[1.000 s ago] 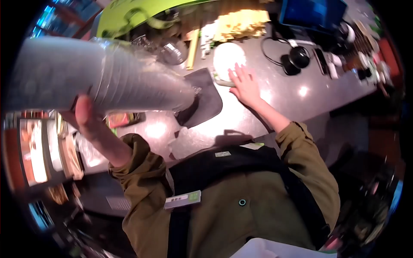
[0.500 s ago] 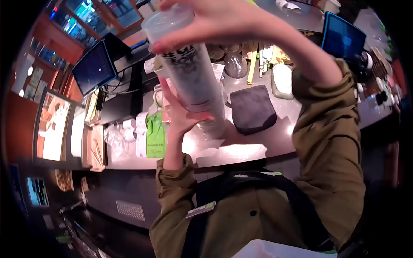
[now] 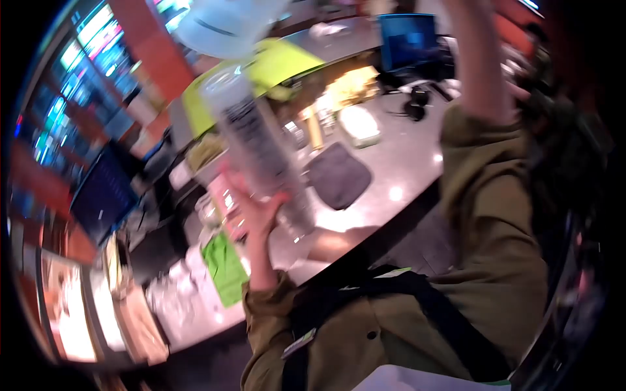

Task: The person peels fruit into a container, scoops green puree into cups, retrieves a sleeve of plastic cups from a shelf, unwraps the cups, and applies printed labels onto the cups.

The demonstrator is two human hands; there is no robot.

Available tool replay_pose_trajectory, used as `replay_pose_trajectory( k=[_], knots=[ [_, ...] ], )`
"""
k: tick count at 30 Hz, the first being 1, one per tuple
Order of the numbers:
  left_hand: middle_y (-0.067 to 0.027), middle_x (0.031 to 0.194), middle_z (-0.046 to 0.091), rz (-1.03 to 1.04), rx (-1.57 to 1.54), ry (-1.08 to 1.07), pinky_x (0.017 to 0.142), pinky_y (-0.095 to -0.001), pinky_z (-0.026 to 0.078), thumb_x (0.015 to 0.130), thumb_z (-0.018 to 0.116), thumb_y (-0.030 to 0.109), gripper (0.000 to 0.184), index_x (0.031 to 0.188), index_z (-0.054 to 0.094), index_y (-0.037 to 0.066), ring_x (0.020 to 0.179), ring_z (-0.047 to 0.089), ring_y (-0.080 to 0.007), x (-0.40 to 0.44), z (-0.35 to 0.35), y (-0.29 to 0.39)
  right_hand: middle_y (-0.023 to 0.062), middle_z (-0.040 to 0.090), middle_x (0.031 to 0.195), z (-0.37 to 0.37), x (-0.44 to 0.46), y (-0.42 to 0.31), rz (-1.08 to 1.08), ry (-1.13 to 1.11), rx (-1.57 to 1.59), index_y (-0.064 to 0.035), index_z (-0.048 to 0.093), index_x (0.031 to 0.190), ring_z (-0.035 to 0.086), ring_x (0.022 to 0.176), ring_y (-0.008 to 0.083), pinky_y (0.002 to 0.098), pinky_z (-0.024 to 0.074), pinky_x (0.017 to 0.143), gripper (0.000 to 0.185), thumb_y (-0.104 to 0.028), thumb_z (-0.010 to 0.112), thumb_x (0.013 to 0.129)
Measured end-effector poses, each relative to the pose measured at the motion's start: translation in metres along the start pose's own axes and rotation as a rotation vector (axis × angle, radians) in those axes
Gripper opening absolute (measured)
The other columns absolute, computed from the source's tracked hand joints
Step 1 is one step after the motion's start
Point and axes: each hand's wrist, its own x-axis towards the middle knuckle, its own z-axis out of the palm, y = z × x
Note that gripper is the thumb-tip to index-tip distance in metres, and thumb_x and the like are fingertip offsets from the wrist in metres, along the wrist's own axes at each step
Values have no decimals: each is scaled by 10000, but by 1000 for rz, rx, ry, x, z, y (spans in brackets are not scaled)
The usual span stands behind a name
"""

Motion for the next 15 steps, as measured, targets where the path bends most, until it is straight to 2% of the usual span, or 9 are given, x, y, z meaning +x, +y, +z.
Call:
replay_pose_trajectory(
  k=[2,4,7,8,9,10,12,14,15],
  knots=[
    [-186,1165,381,-4,-92,239,839,-365,380,658,656,455,853,1248,268,-24,1043,411,-289,-15,-3,9,102,509,1093,-19,-73,46,169,150,443,-68,482,1111,559,848,168,279,443,700,551,-505,497,776],
    [-194,1066,462,216,-329,485,763,-365,433,755,550,466,715,1203,335,-48,957,468,-281,-28,10,37,88,466,1150,-20,-169,83,259,285,922,-96,425,1173,544,916,194,322,438,780,536,-474,481,798],
    [-196,1178,395,214,-1087,46,891,-418,363,778,506,489,797,1288,208,-46,1072,415,-312,-60,34,142,63,475,1132,18,-307,25,333,489,1259,-108,384,1217,523,965,206,403,430,839,515,-445,441,832],
    [-201,1241,339,107,-1245,-238,939,-453,328,687,520,638,997,1312,142,-40,1132,369,-332,-73,52,188,53,490,1109,30,-351,-5,346,571,1339,-106,379,1223,516,972,205,432,428,849,506,-438,426,844],
    [-202,1282,292,83,-1531,-576,965,-463,297,650,509,679,1053,1318,117,-34,1167,329,-336,-88,79,199,56,519,1067,28,-375,-38,468,780,1299,-103,386,1216,532,954,207,409,462,792,491,-421,441,845],
    [-197,1323,239,54,-1678,-793,984,-465,268,646,501,690,1065,1322,104,-30,1198,289,-341,-110,77,237,59,548,1024,28,-400,-74,593,984,1238,-100,393,1208,547,935,209,386,496,734,477,-404,456,846],
    [-184,1358,210,-125,-1842,-1290,1006,-450,240,702,495,640,1003,1326,87,-31,1223,267,-333,-158,80,288,72,527,1093,0,-465,-135,536,1086,1110,-99,405,1186,562,915,230,386,507,723,377,-246,489,850],
    [-175,1325,281,-366,-1896,-1642,987,-408,282,749,539,505,886,1321,121,-27,1191,333,-311,-223,82,341,110,515,1102,-38,-530,-210,805,1186,632,-79,340,1244,567,911,230,369,502,733,409,-192,446,866],
    [-156,1325,287,-259,-1907,-1680,990,-405,275,764,547,424,796,1315,170,-8,1202,314,-287,-260,85,364,121,515,1080,-51,-573,-242,950,1204,293,-64,339,1245,565,908,231,341,503,709,405,-130,451,861]
  ],
)
